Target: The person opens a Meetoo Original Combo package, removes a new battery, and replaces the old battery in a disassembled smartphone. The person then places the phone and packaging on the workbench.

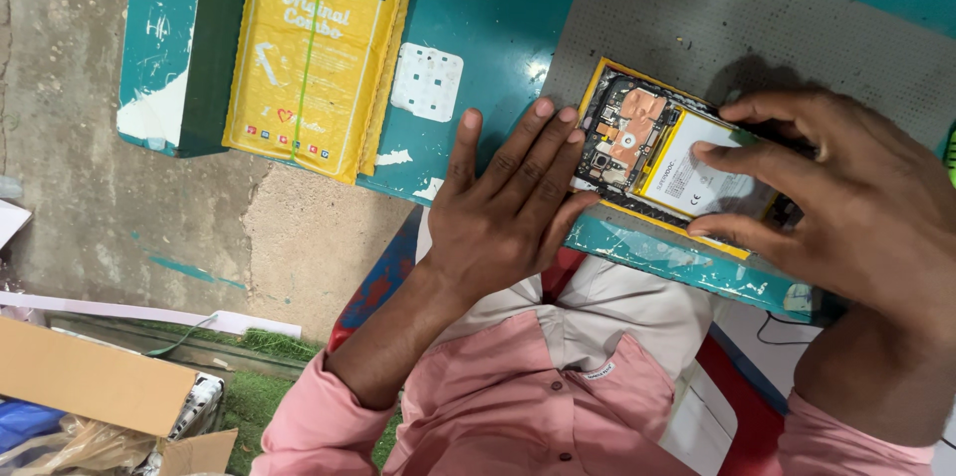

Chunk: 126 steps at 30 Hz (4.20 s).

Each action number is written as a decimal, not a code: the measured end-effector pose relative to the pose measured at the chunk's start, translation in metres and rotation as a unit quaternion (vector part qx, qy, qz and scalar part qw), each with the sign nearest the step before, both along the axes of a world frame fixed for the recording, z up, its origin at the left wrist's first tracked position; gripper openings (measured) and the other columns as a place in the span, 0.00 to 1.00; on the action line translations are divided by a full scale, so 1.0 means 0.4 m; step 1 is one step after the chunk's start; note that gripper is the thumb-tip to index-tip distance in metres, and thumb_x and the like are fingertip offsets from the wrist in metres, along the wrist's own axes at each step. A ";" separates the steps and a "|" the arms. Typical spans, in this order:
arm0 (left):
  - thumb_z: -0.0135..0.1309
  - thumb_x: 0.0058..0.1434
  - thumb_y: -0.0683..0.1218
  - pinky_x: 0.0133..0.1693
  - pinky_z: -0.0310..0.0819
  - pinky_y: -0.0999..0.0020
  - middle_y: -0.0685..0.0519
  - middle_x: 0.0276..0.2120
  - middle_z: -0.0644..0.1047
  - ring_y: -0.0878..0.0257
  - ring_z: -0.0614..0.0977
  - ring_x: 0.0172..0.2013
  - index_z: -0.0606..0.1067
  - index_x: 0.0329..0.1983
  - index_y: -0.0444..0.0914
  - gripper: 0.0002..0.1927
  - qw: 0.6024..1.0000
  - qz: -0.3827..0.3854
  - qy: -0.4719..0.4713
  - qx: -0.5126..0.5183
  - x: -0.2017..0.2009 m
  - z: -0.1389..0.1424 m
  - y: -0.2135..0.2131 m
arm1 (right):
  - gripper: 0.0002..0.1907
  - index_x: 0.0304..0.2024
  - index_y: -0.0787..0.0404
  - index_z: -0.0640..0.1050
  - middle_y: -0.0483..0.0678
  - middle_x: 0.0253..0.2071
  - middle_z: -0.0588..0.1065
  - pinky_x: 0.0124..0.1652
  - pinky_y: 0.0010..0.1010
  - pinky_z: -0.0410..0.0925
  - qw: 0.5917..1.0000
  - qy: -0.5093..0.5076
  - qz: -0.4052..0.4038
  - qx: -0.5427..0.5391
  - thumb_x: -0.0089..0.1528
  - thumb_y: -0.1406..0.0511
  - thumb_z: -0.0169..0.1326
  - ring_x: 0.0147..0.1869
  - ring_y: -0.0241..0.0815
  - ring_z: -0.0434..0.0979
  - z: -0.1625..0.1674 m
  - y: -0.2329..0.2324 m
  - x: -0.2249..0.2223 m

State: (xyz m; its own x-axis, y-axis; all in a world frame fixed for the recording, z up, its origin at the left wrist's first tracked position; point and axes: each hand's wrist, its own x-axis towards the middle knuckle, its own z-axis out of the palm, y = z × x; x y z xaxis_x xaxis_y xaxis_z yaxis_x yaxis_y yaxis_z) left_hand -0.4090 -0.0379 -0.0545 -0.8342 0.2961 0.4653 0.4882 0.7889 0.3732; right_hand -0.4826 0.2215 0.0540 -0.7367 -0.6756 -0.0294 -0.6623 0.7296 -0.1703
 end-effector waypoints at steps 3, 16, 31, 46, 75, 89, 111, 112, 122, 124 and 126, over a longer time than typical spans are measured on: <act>0.57 0.76 0.57 0.74 0.38 0.44 0.47 0.67 0.73 0.56 0.67 0.72 0.74 0.66 0.34 0.26 1.000 0.006 0.006 -0.007 0.000 -0.002 0.004 | 0.36 0.48 0.54 0.82 0.49 0.58 0.75 0.49 0.36 0.74 0.999 -0.016 -0.012 0.032 0.39 0.48 0.71 0.53 0.46 0.79 -0.001 0.005 0.001; 0.55 0.76 0.60 0.74 0.41 0.47 0.46 0.66 0.75 0.56 0.70 0.70 0.75 0.66 0.34 0.28 0.999 0.013 0.032 -0.030 -0.006 -0.023 0.001 | 0.35 0.46 0.61 0.78 0.52 0.58 0.74 0.45 0.39 0.74 0.999 -0.041 0.004 0.003 0.41 0.50 0.72 0.49 0.49 0.80 -0.021 0.001 -0.011; 0.56 0.77 0.60 0.74 0.37 0.42 0.46 0.67 0.73 0.55 0.68 0.71 0.74 0.68 0.35 0.28 0.999 0.003 0.022 -0.027 -0.012 -0.032 0.009 | 0.37 0.47 0.60 0.81 0.51 0.57 0.74 0.45 0.39 0.74 0.999 -0.030 0.016 0.021 0.41 0.46 0.70 0.46 0.47 0.80 -0.017 0.015 -0.019; 0.58 0.77 0.58 0.74 0.33 0.40 0.55 0.70 0.71 0.56 0.65 0.73 0.75 0.69 0.43 0.23 0.999 -0.012 0.027 -0.032 -0.005 -0.014 0.009 | 0.31 0.48 0.65 0.81 0.54 0.48 0.74 0.47 0.42 0.73 0.995 0.033 -0.008 -0.094 0.47 0.56 0.72 0.50 0.53 0.77 -0.003 -0.040 -0.016; 0.59 0.77 0.56 0.74 0.36 0.40 0.56 0.69 0.72 0.58 0.65 0.73 0.75 0.69 0.44 0.22 0.999 -0.012 0.027 -0.021 0.012 -0.002 0.011 | 0.11 0.52 0.66 0.70 0.51 0.44 0.80 0.43 0.23 0.74 0.946 -0.037 -0.126 -0.296 0.73 0.72 0.59 0.44 0.36 0.82 -0.064 0.027 0.019; 0.58 0.77 0.55 0.74 0.35 0.39 0.58 0.70 0.71 0.58 0.65 0.73 0.74 0.70 0.46 0.21 0.999 -0.013 0.034 -0.024 0.020 0.008 0.013 | 0.17 0.63 0.65 0.71 0.52 0.47 0.78 0.48 0.27 0.76 0.870 -0.074 -0.229 -0.431 0.73 0.74 0.58 0.50 0.39 0.82 -0.113 0.230 -0.037; 0.57 0.77 0.52 0.75 0.32 0.38 0.67 0.71 0.69 0.57 0.61 0.75 0.71 0.73 0.55 0.22 0.996 -0.034 0.059 -0.060 0.028 -0.006 0.009 | 0.10 0.44 0.64 0.82 0.52 0.44 0.79 0.44 0.33 0.71 0.974 -0.069 -0.050 -0.211 0.60 0.73 0.65 0.46 0.47 0.80 0.034 0.025 -0.045; 0.56 0.77 0.53 0.75 0.32 0.38 0.67 0.71 0.69 0.57 0.61 0.75 0.72 0.73 0.55 0.22 0.996 -0.034 0.059 -0.064 0.028 -0.007 0.009 | 0.11 0.44 0.63 0.82 0.50 0.43 0.79 0.41 0.32 0.72 0.977 -0.098 -0.021 -0.188 0.58 0.71 0.65 0.44 0.46 0.81 0.037 0.009 -0.047; 0.53 0.78 0.54 0.75 0.33 0.39 0.68 0.72 0.68 0.58 0.61 0.75 0.72 0.72 0.56 0.20 0.996 -0.032 0.057 -0.059 0.032 -0.014 -0.003 | 0.11 0.41 0.57 0.84 0.44 0.38 0.79 0.37 0.37 0.72 0.987 -0.144 0.046 -0.051 0.57 0.61 0.62 0.38 0.45 0.80 0.035 -0.088 -0.046; 0.53 0.78 0.55 0.76 0.33 0.39 0.68 0.72 0.67 0.58 0.61 0.75 0.72 0.72 0.56 0.20 0.996 -0.031 0.055 -0.059 0.033 -0.016 -0.006 | 0.11 0.41 0.57 0.84 0.44 0.38 0.79 0.37 0.37 0.72 0.988 -0.142 0.038 -0.056 0.57 0.61 0.62 0.39 0.45 0.80 0.029 -0.097 -0.039; 0.53 0.78 0.55 0.75 0.33 0.39 0.68 0.72 0.66 0.58 0.60 0.75 0.72 0.72 0.56 0.20 0.997 -0.035 0.056 -0.051 0.029 -0.020 -0.005 | 0.11 0.41 0.57 0.84 0.44 0.38 0.78 0.38 0.37 0.72 0.988 -0.141 0.024 -0.064 0.58 0.60 0.62 0.38 0.45 0.80 0.024 -0.100 -0.036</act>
